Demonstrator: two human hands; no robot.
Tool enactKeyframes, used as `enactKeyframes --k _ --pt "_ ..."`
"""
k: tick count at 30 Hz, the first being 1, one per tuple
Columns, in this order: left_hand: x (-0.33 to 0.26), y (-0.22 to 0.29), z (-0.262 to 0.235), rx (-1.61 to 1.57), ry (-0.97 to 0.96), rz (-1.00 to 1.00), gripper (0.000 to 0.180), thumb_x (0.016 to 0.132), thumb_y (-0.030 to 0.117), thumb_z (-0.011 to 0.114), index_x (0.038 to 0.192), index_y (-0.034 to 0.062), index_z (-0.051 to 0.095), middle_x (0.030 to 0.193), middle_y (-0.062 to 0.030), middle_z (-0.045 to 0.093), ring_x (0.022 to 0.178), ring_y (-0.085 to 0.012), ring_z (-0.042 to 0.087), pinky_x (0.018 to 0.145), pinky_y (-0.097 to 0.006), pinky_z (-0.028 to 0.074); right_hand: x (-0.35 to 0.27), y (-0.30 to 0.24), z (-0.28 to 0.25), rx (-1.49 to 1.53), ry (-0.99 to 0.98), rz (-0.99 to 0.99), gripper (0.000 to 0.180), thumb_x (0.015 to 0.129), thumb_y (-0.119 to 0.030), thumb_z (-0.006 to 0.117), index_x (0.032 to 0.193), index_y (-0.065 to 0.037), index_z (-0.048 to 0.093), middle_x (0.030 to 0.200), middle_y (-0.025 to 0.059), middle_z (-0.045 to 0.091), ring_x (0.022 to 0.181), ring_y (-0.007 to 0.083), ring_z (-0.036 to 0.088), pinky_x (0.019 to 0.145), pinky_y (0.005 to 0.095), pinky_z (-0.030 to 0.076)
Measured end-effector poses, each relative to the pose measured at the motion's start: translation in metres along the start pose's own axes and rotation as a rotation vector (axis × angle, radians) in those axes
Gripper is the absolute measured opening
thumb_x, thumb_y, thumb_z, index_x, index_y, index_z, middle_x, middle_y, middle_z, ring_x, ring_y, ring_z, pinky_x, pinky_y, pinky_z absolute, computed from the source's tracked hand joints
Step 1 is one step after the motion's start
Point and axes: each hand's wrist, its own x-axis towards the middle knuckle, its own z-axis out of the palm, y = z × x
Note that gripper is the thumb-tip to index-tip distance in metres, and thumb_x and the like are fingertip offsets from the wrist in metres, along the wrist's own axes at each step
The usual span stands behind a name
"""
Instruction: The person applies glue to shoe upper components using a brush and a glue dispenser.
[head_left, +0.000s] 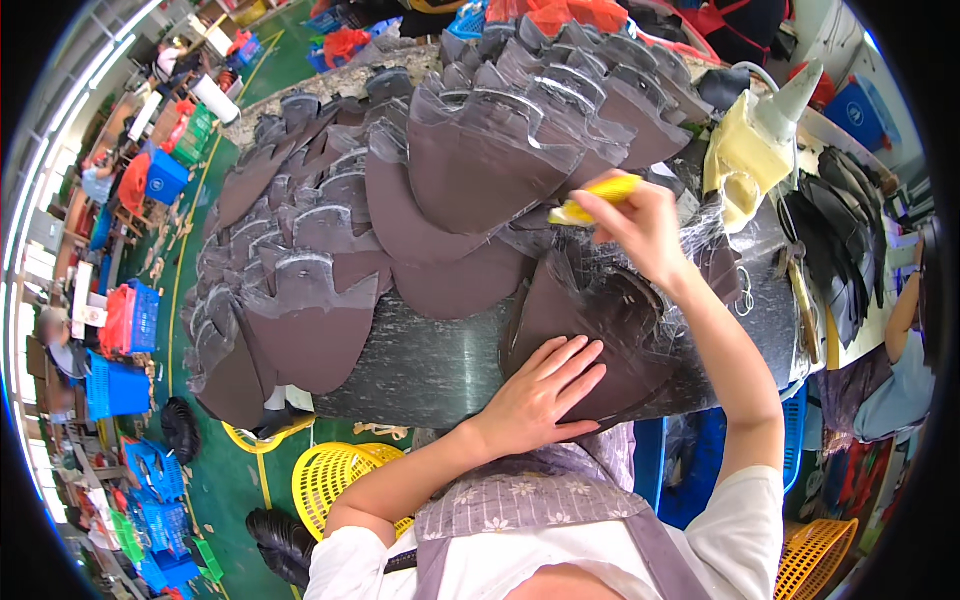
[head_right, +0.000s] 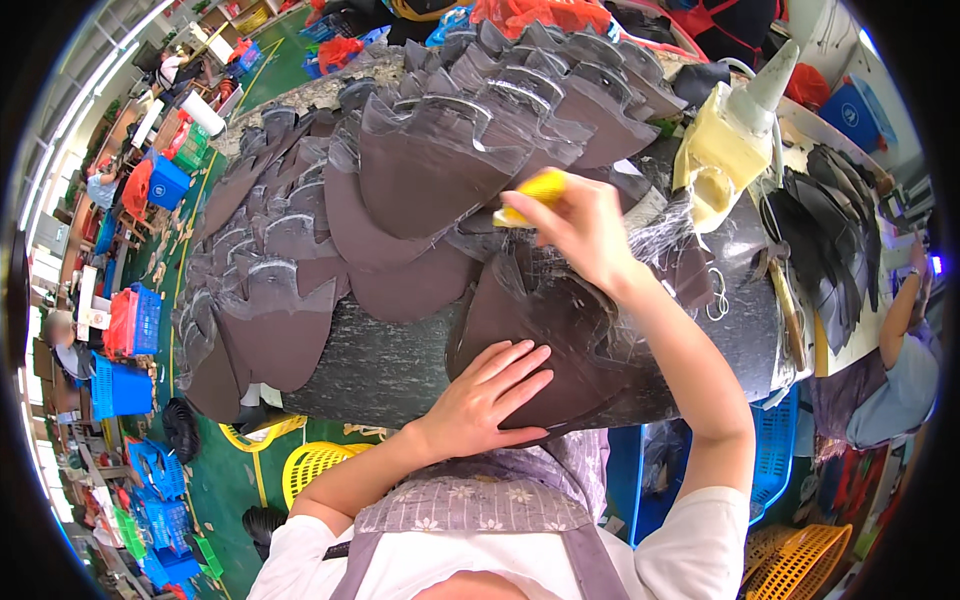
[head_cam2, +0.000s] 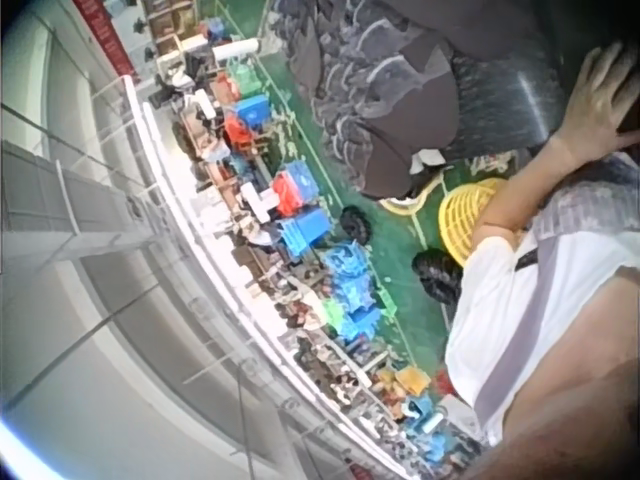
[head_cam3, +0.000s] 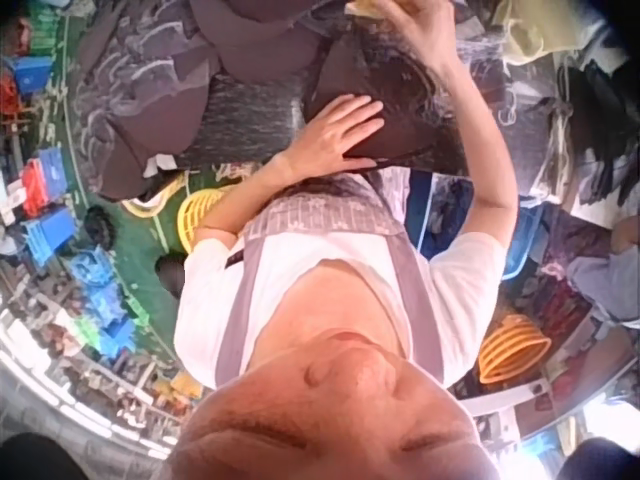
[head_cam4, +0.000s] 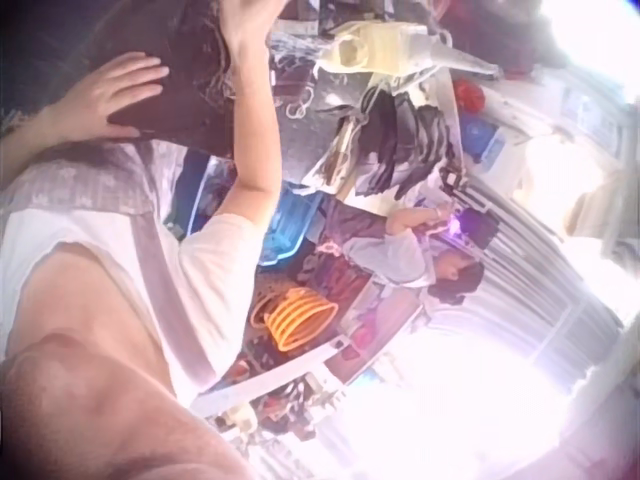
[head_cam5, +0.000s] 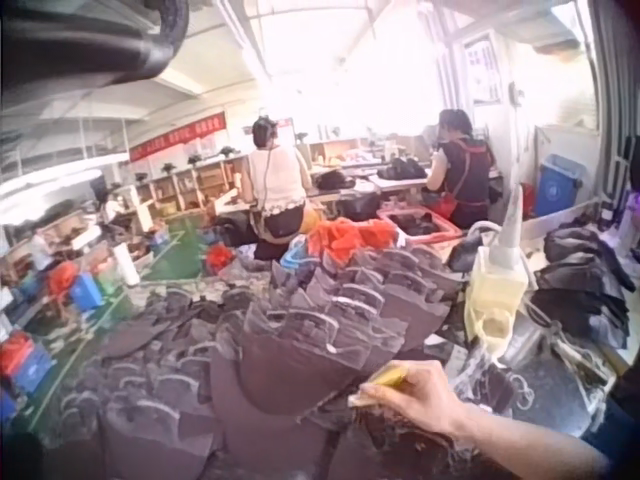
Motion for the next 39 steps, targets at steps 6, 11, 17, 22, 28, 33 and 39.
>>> enactKeyframes --k 6,11,17,22,28,33,39 --pt "-0.001 -0.001 -0.008 -0.154 0.026 -0.036 0.055 0.068 0.021 0.08 0.11 0.0028 0.049 0.124 -0.0173 0.042 0.123 -0.0378 0.042 0.107 -0.048 0.035 -0.079 -0.036 -0.051 -0.237 0.165 -0.338 0.017 0.074 -0.016 0.072 0.079 -0.005 0.06 0.069 0.0016 0.058 0.057 0.0132 0.055 0.054 0.0275 0.044" --pt "0.003 -0.009 -0.015 -0.191 -0.029 -0.033 0.057 0.064 0.017 0.082 0.11 0.0023 0.052 0.123 -0.0151 0.044 0.123 -0.035 0.042 0.108 -0.048 0.035 -0.156 -0.028 -0.025 -0.913 -0.444 -0.623 0.027 0.065 -0.022 0.066 0.088 -0.009 0.061 0.064 -0.0036 0.046 0.055 0.0113 0.049 0.049 0.0264 0.039" --pt "0.004 -0.013 -0.02 -0.227 -0.097 -0.018 0.058 0.063 0.016 0.081 0.113 0.002 0.056 0.125 -0.0135 0.044 0.125 -0.0326 0.041 0.11 -0.047 0.032 -0.172 -0.018 0.001 -0.949 -0.425 -0.694 0.029 0.063 -0.019 0.064 0.087 -0.005 0.062 0.065 -0.0027 0.046 0.061 0.0105 0.049 0.051 0.0252 0.037" --pt "0.003 -0.016 -0.021 -0.271 -0.143 0.015 0.059 0.063 0.014 0.081 0.114 0.0023 0.055 0.127 -0.0139 0.043 0.127 -0.0327 0.039 0.11 -0.047 0.031 -0.171 -0.02 0.012 -0.997 -0.407 -0.767 0.018 0.061 -0.019 0.064 0.073 -0.009 0.055 0.064 -0.0011 0.047 0.059 0.0115 0.049 0.051 0.0259 0.036" --pt "0.001 -0.017 -0.022 -0.261 -0.104 0.05 0.056 0.06 0.013 0.081 0.109 -0.0006 0.057 0.125 -0.0151 0.043 0.124 -0.0347 0.039 0.109 -0.045 0.033 -0.152 -0.028 -0.006 -0.888 -0.218 -0.5 0.021 0.061 -0.019 0.069 0.074 -0.012 0.055 0.063 -0.0013 0.047 0.056 0.0151 0.05 0.05 0.0294 0.037" --pt "-0.002 -0.021 -0.013 -0.295 -0.018 0.048 0.046 0.065 0.01 0.077 0.107 0.0019 0.06 0.122 -0.0143 0.048 0.123 -0.0328 0.043 0.109 -0.045 0.033 -0.16 -0.03 -0.005 -0.811 -0.225 -0.411 0.025 0.06 -0.017 0.074 0.078 -0.013 0.058 0.064 -0.0017 0.052 0.057 0.0161 0.054 0.051 0.0307 0.039" --pt "-0.002 -0.021 -0.013 -0.352 0.068 0.013 0.027 0.071 0.003 0.071 0.097 0.0015 0.064 0.117 -0.0124 0.054 0.118 -0.0312 0.05 0.109 -0.046 0.035 -0.163 -0.042 -0.005 -0.785 -0.163 -0.369 0.027 0.066 -0.018 0.077 0.089 -0.012 0.065 0.061 -0.0014 0.052 0.053 0.0168 0.054 0.049 0.0302 0.04"
